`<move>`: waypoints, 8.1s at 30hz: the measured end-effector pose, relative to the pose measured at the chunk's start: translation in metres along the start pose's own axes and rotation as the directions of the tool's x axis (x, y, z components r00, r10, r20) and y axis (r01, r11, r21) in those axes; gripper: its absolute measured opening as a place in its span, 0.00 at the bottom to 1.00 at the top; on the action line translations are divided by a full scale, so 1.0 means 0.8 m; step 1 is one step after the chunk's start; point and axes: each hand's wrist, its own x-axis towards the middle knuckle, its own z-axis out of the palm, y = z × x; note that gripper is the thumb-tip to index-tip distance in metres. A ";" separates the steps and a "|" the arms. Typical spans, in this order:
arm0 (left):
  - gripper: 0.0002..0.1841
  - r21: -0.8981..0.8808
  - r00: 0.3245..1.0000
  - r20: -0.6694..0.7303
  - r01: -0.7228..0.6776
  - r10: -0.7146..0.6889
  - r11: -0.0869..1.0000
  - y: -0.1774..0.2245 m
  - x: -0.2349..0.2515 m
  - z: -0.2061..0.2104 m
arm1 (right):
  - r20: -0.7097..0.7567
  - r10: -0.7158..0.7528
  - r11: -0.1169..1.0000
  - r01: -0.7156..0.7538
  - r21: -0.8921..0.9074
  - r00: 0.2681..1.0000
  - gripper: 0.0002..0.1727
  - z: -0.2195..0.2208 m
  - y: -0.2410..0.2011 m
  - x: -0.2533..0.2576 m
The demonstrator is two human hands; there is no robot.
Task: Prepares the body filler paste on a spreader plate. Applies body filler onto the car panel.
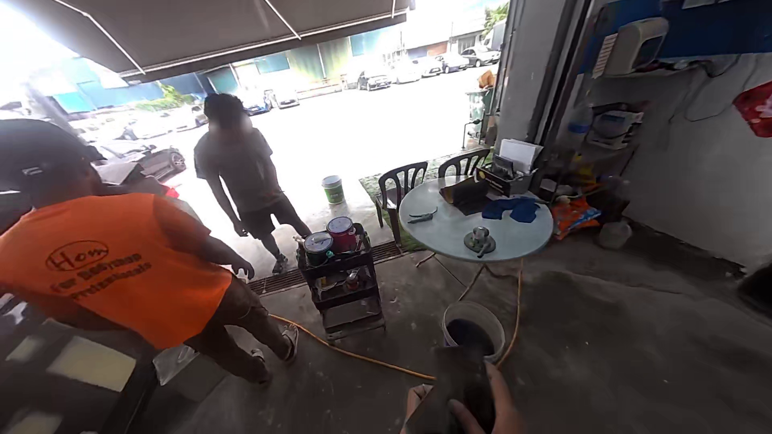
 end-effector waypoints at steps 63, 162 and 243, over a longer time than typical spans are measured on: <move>0.21 0.719 0.649 -0.650 0.356 0.395 0.597 0.352 0.737 -0.319 | 0.572 -0.318 0.800 0.538 -0.265 0.756 0.18 0.219 0.049 0.949; 0.23 0.597 0.553 -0.791 0.790 0.261 0.136 0.412 0.397 -0.682 | 0.806 0.565 0.529 0.671 -0.519 0.177 0.11 0.751 0.053 0.869; 0.13 0.926 0.372 -0.202 -0.227 0.906 0.300 0.555 0.576 -0.486 | 0.390 -0.441 0.707 0.045 0.706 0.808 0.09 0.531 -0.128 0.848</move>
